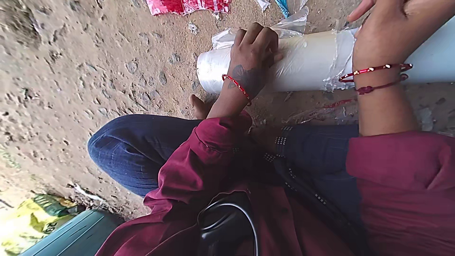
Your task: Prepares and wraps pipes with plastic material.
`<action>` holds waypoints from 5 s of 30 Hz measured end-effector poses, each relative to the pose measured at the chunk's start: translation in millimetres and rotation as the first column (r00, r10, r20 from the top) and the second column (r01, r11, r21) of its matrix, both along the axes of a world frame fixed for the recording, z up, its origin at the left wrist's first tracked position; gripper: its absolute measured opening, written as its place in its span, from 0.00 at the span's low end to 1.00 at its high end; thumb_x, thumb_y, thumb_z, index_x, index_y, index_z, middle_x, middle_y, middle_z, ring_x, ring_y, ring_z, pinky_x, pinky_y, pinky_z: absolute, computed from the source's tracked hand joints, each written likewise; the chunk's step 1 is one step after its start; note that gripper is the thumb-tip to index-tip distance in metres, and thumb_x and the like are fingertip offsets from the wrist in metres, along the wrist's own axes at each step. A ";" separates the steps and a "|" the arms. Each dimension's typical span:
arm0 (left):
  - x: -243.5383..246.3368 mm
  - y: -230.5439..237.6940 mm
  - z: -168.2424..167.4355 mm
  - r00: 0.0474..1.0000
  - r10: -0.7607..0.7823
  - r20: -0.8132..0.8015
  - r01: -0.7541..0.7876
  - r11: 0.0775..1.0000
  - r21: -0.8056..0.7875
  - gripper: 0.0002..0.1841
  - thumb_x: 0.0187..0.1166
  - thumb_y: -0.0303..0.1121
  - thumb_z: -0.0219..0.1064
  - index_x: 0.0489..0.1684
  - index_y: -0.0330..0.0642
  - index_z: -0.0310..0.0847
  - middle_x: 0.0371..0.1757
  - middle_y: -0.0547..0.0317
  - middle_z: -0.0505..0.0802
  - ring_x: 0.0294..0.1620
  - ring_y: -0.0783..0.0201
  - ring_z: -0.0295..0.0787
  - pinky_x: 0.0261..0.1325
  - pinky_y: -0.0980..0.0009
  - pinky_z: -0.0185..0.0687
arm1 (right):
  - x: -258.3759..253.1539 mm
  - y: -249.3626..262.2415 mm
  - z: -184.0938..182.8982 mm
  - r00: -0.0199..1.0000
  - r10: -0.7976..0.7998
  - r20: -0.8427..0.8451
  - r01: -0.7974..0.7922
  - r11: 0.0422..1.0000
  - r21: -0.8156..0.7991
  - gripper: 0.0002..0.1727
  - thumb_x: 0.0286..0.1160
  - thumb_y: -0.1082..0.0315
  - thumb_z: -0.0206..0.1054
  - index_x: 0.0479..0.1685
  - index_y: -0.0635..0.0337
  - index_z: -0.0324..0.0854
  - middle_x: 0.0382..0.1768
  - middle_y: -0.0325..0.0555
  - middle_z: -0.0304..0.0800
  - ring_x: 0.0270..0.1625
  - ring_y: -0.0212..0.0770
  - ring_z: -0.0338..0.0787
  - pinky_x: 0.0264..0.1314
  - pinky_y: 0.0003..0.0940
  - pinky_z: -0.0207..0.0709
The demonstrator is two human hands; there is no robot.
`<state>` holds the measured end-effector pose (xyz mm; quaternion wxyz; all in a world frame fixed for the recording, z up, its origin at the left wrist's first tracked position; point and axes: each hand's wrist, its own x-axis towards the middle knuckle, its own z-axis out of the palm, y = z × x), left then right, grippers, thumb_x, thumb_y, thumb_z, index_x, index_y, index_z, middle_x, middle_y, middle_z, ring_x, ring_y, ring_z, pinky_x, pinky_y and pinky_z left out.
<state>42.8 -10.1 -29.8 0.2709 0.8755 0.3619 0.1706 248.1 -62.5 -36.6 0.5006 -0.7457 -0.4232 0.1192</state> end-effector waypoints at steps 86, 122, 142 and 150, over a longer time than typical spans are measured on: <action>-88.4 11.4 42.4 0.864 0.305 -0.402 -0.429 0.862 -0.269 0.16 0.88 0.30 0.61 0.65 0.26 0.81 0.64 0.29 0.89 0.70 0.33 0.85 0.76 0.39 0.74 | -21.4 -34.4 6.4 0.889 0.032 0.458 0.152 0.920 -0.361 0.15 0.85 0.70 0.58 0.55 0.69 0.86 0.49 0.69 0.93 0.57 0.71 0.91 0.59 0.67 0.76; -75.1 6.5 36.5 0.811 0.208 -0.548 -0.386 0.893 -0.232 0.18 0.92 0.33 0.58 0.67 0.27 0.81 0.69 0.22 0.82 0.76 0.25 0.76 0.77 0.35 0.69 | -18.5 -37.2 -2.8 0.873 0.023 0.487 0.122 0.956 -0.265 0.15 0.86 0.69 0.55 0.51 0.70 0.86 0.45 0.69 0.93 0.52 0.70 0.92 0.54 0.65 0.78; -78.4 35.5 52.1 0.570 0.522 -0.635 -0.768 0.614 -0.184 0.22 0.90 0.26 0.53 0.78 0.18 0.65 0.78 0.24 0.78 0.80 0.34 0.77 0.80 0.41 0.72 | -18.4 -35.4 -7.1 0.859 -0.033 0.511 0.128 0.980 -0.151 0.15 0.84 0.70 0.56 0.47 0.72 0.87 0.41 0.68 0.94 0.48 0.69 0.93 0.52 0.63 0.78; -98.9 19.0 42.5 0.836 0.390 -0.387 -0.498 0.835 -0.234 0.16 0.85 0.17 0.55 0.65 0.27 0.83 0.63 0.35 0.91 0.63 0.39 0.90 0.72 0.42 0.78 | -19.6 -32.5 -2.9 0.886 -0.014 0.463 0.125 0.970 -0.209 0.16 0.85 0.70 0.55 0.49 0.73 0.86 0.43 0.69 0.94 0.50 0.71 0.92 0.53 0.66 0.76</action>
